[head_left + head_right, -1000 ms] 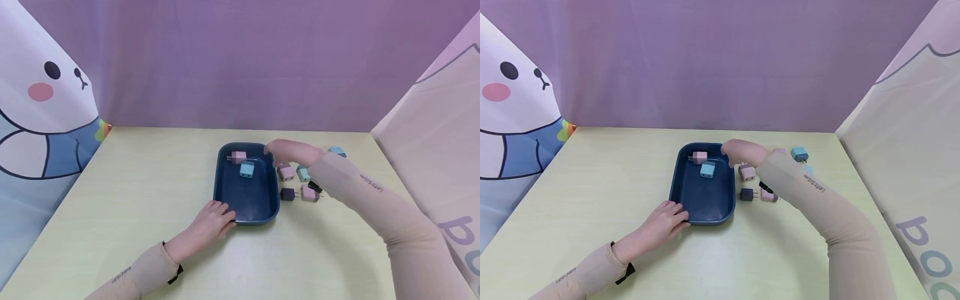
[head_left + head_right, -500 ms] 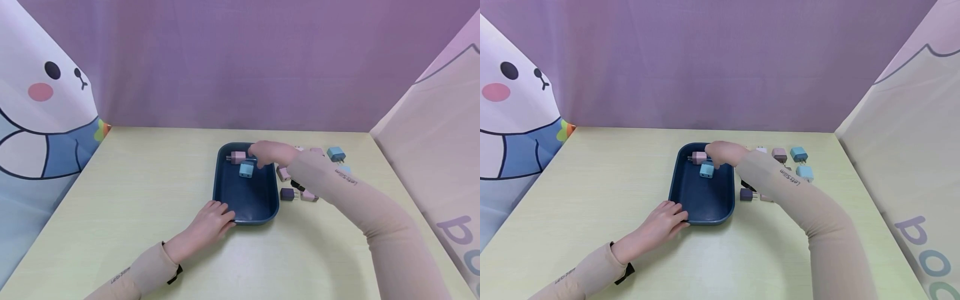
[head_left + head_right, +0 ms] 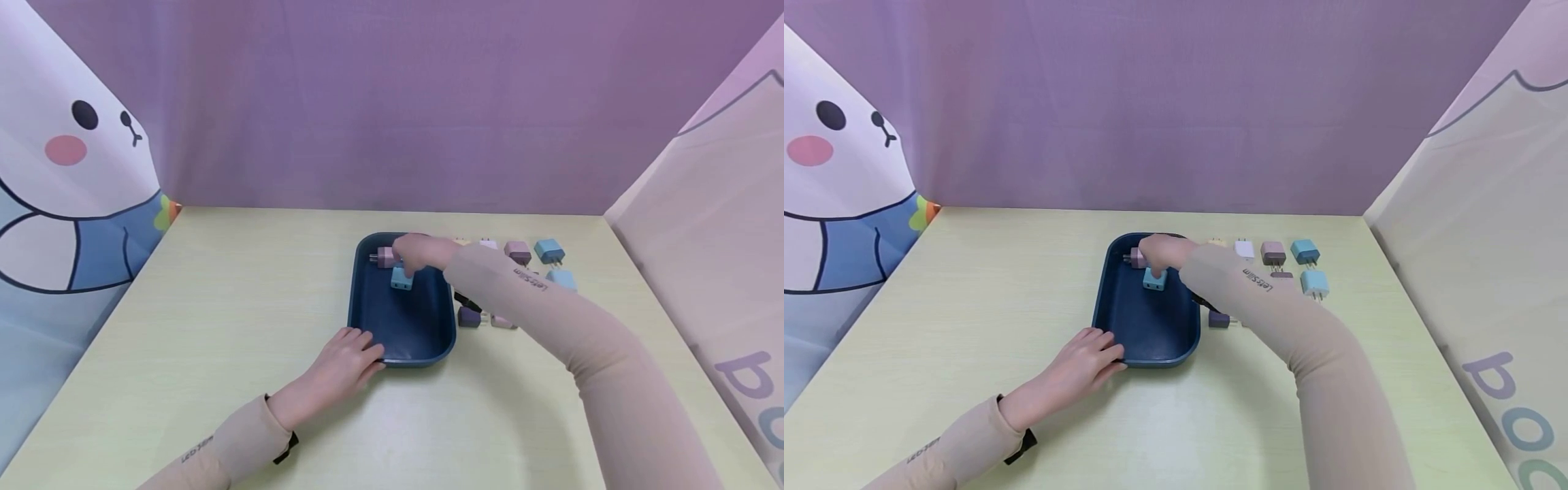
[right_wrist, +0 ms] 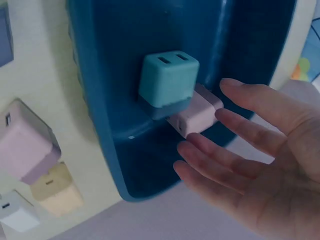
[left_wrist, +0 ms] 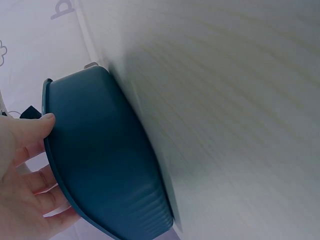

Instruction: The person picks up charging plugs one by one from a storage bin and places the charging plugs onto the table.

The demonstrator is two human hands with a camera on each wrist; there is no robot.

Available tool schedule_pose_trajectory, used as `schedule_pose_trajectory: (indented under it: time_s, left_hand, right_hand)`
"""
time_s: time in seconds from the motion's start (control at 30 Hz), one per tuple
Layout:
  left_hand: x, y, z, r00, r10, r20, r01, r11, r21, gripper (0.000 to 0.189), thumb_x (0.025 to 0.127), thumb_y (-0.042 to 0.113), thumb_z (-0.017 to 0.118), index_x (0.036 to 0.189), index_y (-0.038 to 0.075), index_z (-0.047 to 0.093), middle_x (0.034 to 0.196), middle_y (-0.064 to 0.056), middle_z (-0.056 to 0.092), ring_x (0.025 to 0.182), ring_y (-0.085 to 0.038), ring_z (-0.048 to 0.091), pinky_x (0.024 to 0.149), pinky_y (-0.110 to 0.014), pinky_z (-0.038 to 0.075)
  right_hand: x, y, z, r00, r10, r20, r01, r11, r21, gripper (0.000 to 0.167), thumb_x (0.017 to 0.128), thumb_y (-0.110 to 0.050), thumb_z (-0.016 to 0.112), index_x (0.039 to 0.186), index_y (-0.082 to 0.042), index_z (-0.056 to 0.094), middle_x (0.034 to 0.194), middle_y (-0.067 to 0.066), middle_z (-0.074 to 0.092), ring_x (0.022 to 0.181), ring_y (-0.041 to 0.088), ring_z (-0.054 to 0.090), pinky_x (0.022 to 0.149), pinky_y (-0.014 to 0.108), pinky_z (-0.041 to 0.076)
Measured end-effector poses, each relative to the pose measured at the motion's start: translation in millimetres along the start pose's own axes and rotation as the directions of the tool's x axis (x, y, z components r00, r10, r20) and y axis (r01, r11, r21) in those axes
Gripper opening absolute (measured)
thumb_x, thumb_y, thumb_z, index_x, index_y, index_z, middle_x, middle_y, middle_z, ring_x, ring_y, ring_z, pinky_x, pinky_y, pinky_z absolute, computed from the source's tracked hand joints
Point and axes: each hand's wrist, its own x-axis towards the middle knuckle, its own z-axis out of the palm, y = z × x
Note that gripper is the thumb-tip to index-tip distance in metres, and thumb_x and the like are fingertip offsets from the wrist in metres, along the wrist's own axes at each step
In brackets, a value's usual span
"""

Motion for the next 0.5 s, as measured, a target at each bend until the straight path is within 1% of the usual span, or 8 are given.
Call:
schedule_pose_trajectory:
  time_s: [0.03, 0.1, 0.17, 0.23, 0.27, 0.37, 0.47, 0.5]
  left_hand:
    - [0.0, 0.0, 0.2, 1.0, -0.001, -0.004, 0.001, 1.0, 0.0, 0.012, 0.078, 0.022, 0.067, 0.078, 0.012, 0.06, 0.069, 0.001, 0.05, 0.065, -0.015, 0.042, 0.067, -0.029, 0.037]
    - [0.0, -0.1, 0.8, 1.0, -0.001, -0.007, 0.001, 1.0, -0.001, 0.012, 0.078, 0.022, 0.067, 0.078, 0.012, 0.06, 0.069, 0.001, 0.05, 0.064, -0.015, 0.042, 0.067, -0.029, 0.037]
    - [0.0, -0.2, 1.0, 1.0, -0.002, -0.01, 0.002, 1.0, -0.002, 0.012, 0.078, 0.022, 0.068, 0.078, 0.013, 0.06, 0.069, 0.001, 0.05, 0.064, -0.015, 0.042, 0.067, -0.029, 0.037]
    - [0.1, -0.1, 0.9, 1.0, -0.002, -0.008, 0.002, 1.0, -0.001, 0.012, 0.078, 0.022, 0.067, 0.078, 0.013, 0.06, 0.069, 0.001, 0.05, 0.064, -0.015, 0.042, 0.067, -0.029, 0.037]
    - [0.0, -0.1, 0.8, 1.0, -0.001, -0.008, 0.001, 1.0, 0.001, 0.012, 0.077, 0.022, 0.068, 0.078, 0.013, 0.06, 0.069, 0.001, 0.05, 0.064, -0.015, 0.042, 0.067, -0.029, 0.037]
    - [0.0, -0.3, 0.9, 1.0, 0.004, -0.017, -0.004, 1.0, 0.005, 0.013, 0.077, 0.022, 0.068, 0.077, 0.013, 0.059, 0.069, 0.001, 0.05, 0.064, -0.015, 0.042, 0.067, -0.029, 0.037]
    - [-0.1, -0.8, 1.3, 1.0, 0.009, -0.026, -0.009, 1.0, 0.008, 0.013, 0.076, 0.022, 0.068, 0.077, 0.013, 0.059, 0.069, 0.001, 0.049, 0.064, -0.015, 0.042, 0.066, -0.029, 0.037]
    - [-0.1, -1.2, 1.6, 1.0, 0.011, -0.029, -0.01, 1.0, 0.008, 0.013, 0.076, 0.022, 0.069, 0.076, 0.013, 0.059, 0.068, 0.001, 0.049, 0.063, -0.015, 0.042, 0.066, -0.029, 0.037]
  right_hand:
    - [1.7, -0.2, 1.2, 1.0, 0.005, 0.0, -0.005, 1.0, 0.003, 0.012, 0.082, -0.005, 0.056, 0.094, -0.005, 0.057, 0.079, 0.002, 0.049, 0.067, 0.015, 0.04, 0.059, 0.027, 0.033]
    - [4.7, -0.4, 4.1, 1.0, 0.017, 0.001, -0.017, 0.999, 0.031, 0.014, 0.083, -0.006, 0.057, 0.097, -0.005, 0.056, 0.081, 0.002, 0.05, 0.068, 0.015, 0.041, 0.06, 0.027, 0.034]
    - [6.7, -0.6, 7.1, 1.0, 0.023, 0.0, -0.023, 0.998, 0.064, 0.023, 0.083, -0.007, 0.058, 0.105, -0.003, 0.055, 0.091, 0.005, 0.055, 0.072, 0.015, 0.044, 0.064, 0.027, 0.037]
    - [8.0, -1.0, 9.8, 1.0, 0.022, -0.006, -0.022, 0.995, 0.093, 0.035, 0.082, -0.007, 0.058, 0.116, -0.001, 0.052, 0.105, 0.008, 0.056, 0.077, 0.017, 0.046, 0.067, 0.028, 0.039]
    - [9.0, -1.2, 11.4, 1.0, 0.021, -0.012, -0.019, 0.995, 0.103, 0.037, 0.082, -0.007, 0.058, 0.118, -0.001, 0.051, 0.108, 0.009, 0.055, 0.078, 0.017, 0.047, 0.067, 0.027, 0.04]
    - [12.4, -2.1, 15.5, 0.999, 0.022, -0.038, -0.017, 0.993, 0.114, 0.031, 0.081, -0.006, 0.059, 0.111, 0.0, 0.054, 0.094, 0.007, 0.054, 0.072, 0.016, 0.043, 0.062, 0.026, 0.036]
    - [16.4, -2.3, 20.3, 0.998, 0.012, -0.068, -0.004, 0.993, 0.12, 0.025, 0.081, -0.004, 0.059, 0.105, 0.001, 0.057, 0.089, 0.007, 0.054, 0.07, 0.016, 0.041, 0.062, 0.026, 0.036]
    - [17.5, -2.1, 21.7, 0.997, 0.012, -0.075, -0.002, 0.992, 0.125, 0.023, 0.08, -0.004, 0.059, 0.103, 0.001, 0.058, 0.09, 0.008, 0.055, 0.07, 0.016, 0.042, 0.062, 0.026, 0.037]
